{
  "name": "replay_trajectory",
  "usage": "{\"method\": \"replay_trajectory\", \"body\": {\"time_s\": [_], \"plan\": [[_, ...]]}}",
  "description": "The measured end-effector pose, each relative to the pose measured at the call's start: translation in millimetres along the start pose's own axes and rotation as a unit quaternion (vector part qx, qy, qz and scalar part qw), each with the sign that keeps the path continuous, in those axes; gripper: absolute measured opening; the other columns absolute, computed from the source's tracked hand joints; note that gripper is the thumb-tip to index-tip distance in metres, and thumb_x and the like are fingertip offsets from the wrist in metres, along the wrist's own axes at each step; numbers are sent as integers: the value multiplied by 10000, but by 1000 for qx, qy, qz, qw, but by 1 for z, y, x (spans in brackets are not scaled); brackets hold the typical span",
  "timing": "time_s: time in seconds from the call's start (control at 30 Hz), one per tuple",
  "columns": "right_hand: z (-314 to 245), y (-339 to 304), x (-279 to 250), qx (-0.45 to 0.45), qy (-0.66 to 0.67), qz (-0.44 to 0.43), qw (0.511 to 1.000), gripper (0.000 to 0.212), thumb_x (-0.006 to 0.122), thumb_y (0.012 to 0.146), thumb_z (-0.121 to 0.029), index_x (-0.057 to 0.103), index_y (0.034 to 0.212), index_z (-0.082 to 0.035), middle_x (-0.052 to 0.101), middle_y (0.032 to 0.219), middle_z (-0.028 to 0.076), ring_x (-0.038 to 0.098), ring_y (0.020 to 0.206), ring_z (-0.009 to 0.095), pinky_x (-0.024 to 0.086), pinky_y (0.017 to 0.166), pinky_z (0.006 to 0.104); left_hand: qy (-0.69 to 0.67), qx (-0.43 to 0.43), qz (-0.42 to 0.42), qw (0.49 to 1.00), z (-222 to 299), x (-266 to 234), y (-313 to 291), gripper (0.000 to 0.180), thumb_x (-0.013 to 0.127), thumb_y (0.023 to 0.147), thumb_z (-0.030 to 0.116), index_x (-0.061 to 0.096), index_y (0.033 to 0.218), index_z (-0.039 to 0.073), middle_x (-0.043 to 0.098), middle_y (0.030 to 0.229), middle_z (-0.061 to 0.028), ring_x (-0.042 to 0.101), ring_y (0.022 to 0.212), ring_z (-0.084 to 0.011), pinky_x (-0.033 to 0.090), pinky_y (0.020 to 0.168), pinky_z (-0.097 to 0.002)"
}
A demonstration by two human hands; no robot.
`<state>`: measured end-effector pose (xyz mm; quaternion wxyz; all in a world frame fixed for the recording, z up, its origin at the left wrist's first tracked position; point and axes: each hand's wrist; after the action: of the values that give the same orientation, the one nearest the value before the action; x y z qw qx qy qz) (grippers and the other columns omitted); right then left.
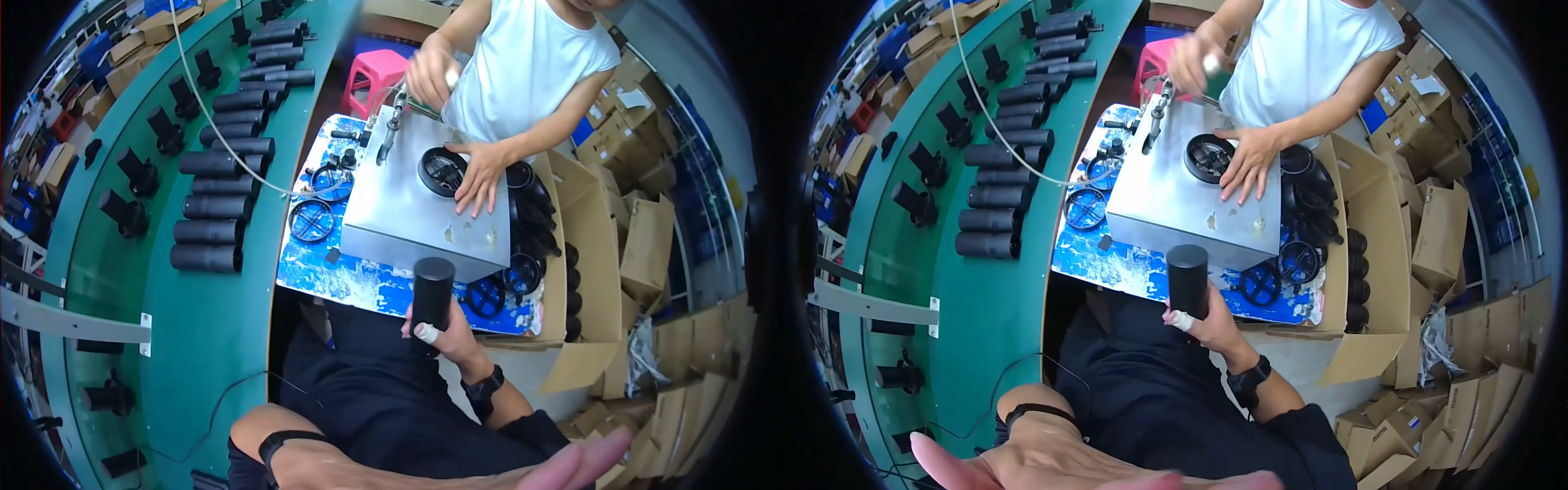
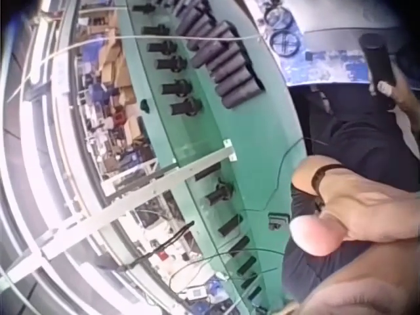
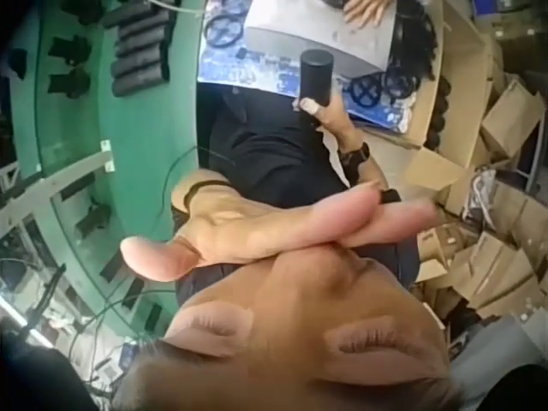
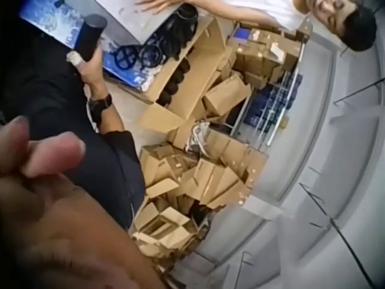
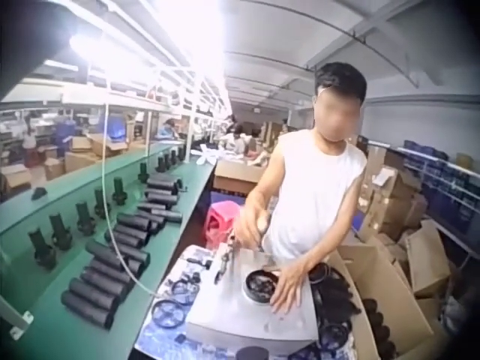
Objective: Assembling black cylindrical components onto electronic fixtures at a production line.
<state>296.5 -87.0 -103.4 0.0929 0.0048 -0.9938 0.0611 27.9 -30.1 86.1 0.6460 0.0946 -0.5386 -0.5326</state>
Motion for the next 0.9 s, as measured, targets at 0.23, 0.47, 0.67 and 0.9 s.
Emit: {"method": "replay_trajectory", "body": {"time_s": [0.23,0.47,0.67,0.9], "plan": [[4,-11,-3,26,11,33,999,599,887,923,-306,545,1313,-7,683,1151,125,755,972,236,637,894,416,-34,-79,-137,987,-55,-5,51,1448,257,792,1028,30,1645,-119,21,1712,-414,44,1630,-476,87,1308,-580],[35,-20,-15,1,-36,52,998,642,843,966,-348,487,1389,-22,685,1185,129,735,1002,233,619,904,416,-63,-117,-269,954,-49,-8,48,1574,289,741,1059,-83,1632,-185,-69,1732,-406,-45,1656,-437,36,1334,-519],[37,-7,-14,-8,-83,53,995,659,807,999,-331,430,1449,-31,685,1190,124,711,1084,229,592,955,412,61,-60,-169,982,-14,-11,14,1561,238,743,1072,103,1647,-193,100,1740,-393,89,1647,-482,124,1333,-517],[31,-7,-16,-14,-158,55,986,598,791,1013,-302,464,1436,-33,703,1234,128,698,1154,227,559,1032,410,320,-134,8,938,12,-69,-57,1021,227,1068,784,418,1622,-53,566,1488,-387,553,1431,-471,353,1246,-582]]}}
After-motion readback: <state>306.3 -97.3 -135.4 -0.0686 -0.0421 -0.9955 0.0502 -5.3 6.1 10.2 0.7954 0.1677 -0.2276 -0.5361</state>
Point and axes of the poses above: each hand's wrist, its own y-axis towards the middle knuckle, its own x-axis out of the palm, z = x × y
